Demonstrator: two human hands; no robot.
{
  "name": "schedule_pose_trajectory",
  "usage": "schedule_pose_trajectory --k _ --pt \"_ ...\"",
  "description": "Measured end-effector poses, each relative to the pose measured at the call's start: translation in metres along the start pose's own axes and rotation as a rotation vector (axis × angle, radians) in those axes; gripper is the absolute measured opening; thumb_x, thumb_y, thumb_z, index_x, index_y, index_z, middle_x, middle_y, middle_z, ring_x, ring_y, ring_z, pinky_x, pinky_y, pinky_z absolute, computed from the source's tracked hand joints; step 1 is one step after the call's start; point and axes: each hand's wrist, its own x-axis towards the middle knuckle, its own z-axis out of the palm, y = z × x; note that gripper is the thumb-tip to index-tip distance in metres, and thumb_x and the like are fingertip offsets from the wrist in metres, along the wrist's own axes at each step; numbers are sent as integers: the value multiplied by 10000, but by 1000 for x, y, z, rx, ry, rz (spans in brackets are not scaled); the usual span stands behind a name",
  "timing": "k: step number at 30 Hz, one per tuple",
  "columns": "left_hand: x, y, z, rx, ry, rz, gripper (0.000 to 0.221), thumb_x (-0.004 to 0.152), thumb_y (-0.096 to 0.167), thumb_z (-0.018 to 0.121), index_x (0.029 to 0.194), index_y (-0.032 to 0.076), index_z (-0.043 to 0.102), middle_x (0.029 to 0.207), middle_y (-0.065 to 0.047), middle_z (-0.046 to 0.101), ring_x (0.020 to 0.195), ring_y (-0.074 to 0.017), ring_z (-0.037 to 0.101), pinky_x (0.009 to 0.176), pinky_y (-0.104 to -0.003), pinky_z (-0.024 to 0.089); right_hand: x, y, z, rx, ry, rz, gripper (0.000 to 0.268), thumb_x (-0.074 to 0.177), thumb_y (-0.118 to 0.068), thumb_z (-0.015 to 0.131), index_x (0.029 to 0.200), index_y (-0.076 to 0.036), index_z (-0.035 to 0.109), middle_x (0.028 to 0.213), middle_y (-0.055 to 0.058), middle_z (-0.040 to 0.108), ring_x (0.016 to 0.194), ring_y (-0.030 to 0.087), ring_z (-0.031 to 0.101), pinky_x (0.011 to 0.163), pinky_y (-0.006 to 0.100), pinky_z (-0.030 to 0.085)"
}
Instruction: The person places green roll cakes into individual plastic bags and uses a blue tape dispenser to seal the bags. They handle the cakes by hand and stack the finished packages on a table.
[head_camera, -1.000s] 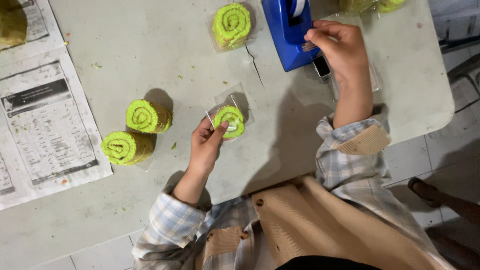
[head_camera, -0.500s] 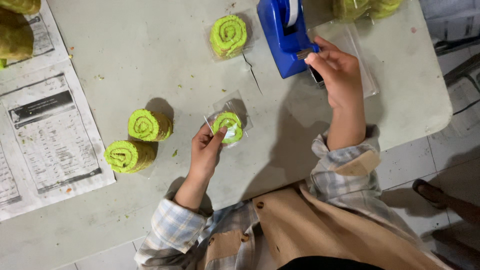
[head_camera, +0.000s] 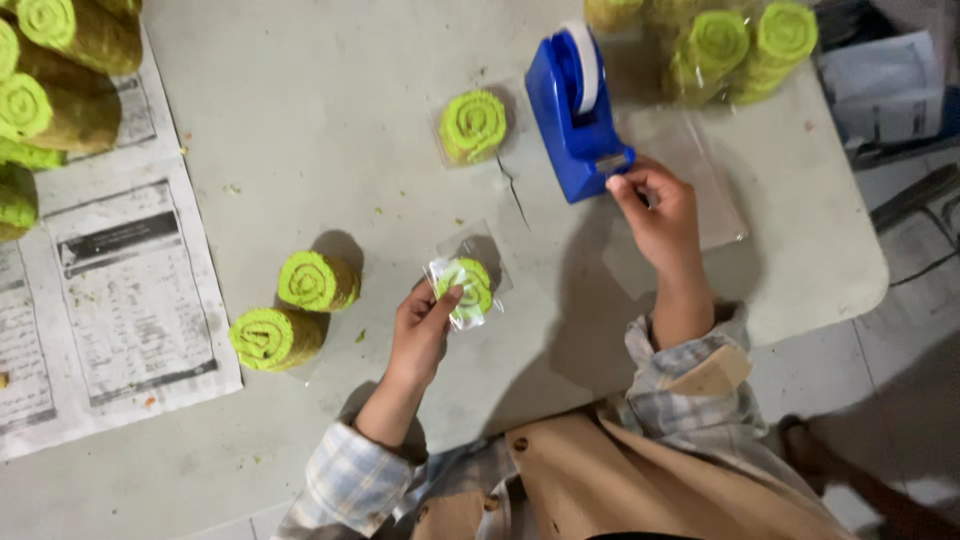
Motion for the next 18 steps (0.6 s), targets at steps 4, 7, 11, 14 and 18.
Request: schedule_pose_trajectory --k 4,7,11,14,18 --pt "22 -32 -20 -3 10 -20 189 930 76 724 1088 -29 711 741 -49 671 613 -51 599 542 -190 502 2 -12 -3 -118 -18 -80 115 1002 -109 775 945 -16 738 1026 132 713 921 190 666 887 355 520" --pt "29 -12 3 -49 16 -12 199 927 85 720 1088 -32 705 760 -80 692 630 -67 644 549 -190 525 3 -10 -4 -180 -34 -122 121 1011 -105 767 964 -1 726 1115 172 729 970 225 685 919 384 519" --pt "24 22 31 -145 8 -14 233 920 88 737 1098 -58 705 828 -116 728 698 -98 682 616 -238 582 -1 -23 -6 -238 -49 -125 137 1041 -89 746 984 20 687 1127 176 731 1008 225 688 945 396 521" --pt "37 -15 7 -130 2 -33 256 923 92 736 1121 -65 693 865 -145 743 746 -123 715 659 -259 613 -3 -24 -1 -362 -68 -229 139 959 2 805 934 56 680 1107 233 720 994 372 715 925 444 538" --pt "30 1 9 -122 21 5 264 920 96 743 1133 -53 700 855 -80 718 728 -85 665 647 -232 585 -12 -9 -9 -268 -50 -219 164 974 -21 805 952 75 675 1137 277 697 1039 372 701 930 461 529"
